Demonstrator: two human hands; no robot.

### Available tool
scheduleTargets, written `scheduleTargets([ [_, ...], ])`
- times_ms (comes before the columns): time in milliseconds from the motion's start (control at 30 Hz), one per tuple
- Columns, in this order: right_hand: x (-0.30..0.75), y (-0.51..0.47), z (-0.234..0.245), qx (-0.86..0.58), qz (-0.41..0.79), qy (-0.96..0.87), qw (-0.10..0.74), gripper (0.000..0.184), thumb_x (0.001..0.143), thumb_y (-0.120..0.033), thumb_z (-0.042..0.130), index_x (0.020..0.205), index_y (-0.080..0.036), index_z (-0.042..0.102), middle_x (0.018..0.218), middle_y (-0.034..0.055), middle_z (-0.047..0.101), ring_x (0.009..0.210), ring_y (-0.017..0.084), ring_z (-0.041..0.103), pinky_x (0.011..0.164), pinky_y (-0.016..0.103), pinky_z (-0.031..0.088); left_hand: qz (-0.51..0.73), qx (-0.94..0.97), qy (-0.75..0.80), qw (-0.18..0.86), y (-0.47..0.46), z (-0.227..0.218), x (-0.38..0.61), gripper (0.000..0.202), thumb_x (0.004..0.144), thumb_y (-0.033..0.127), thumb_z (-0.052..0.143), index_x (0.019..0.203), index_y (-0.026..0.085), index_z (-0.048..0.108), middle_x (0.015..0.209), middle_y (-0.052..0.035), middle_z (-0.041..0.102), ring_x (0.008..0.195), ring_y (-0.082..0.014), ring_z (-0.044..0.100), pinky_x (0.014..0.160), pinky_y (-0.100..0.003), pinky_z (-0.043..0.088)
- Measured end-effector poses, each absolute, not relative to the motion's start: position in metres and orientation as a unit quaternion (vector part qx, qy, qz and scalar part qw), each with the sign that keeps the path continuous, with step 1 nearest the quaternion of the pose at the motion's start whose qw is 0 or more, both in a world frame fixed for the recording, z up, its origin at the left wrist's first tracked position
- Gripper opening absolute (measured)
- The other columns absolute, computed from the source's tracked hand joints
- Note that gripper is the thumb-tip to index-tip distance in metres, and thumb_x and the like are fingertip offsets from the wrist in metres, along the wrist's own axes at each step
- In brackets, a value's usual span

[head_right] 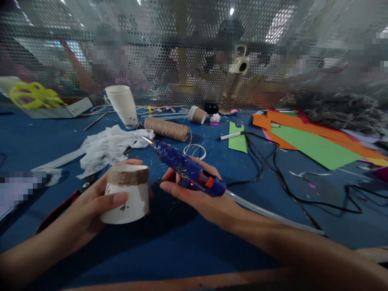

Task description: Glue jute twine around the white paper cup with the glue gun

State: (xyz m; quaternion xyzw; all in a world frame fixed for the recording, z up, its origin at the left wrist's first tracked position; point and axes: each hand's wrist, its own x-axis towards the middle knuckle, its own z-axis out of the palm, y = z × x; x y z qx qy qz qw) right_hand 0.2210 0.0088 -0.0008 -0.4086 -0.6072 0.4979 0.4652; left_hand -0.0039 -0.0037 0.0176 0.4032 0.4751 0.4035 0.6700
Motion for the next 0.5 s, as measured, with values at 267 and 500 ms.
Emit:
scheduleTargets([
  [267, 0.225, 0.011, -0.003, -0.434, 0.462, -0.608, 0.478, 0.028, 0.077, -0.026, 0.087, 0.072, -0.023, 0.06, 0.089, -0.0019, 0.072, 0.084, 0.016, 0.068, 0.074, 0.027, 0.055, 0.443, 0.363, 0.483, 0.663, -0.003, 0.021, -0.004, 0.07, 0.066, 0.031, 0.089, 0.132, 0.031, 0.068, 0.113, -0.002, 0.08, 0.094, -0.0236, 0.074, 0.071, -0.022, 0.056],
  [500, 0.225, 0.005, -0.001, -0.424, 0.481, -0.619, 0.452, 0.027, 0.082, -0.028, 0.084, 0.072, -0.023, 0.059, 0.091, -0.0026, 0.072, 0.084, 0.013, 0.068, 0.075, 0.024, 0.054, 0.447, 0.375, 0.462, 0.668, 0.004, 0.011, -0.008, 0.058, 0.064, 0.032, 0.094, 0.118, 0.029, 0.072, 0.1, 0.0001, 0.079, 0.089, -0.0211, 0.072, 0.074, -0.023, 0.056],
])
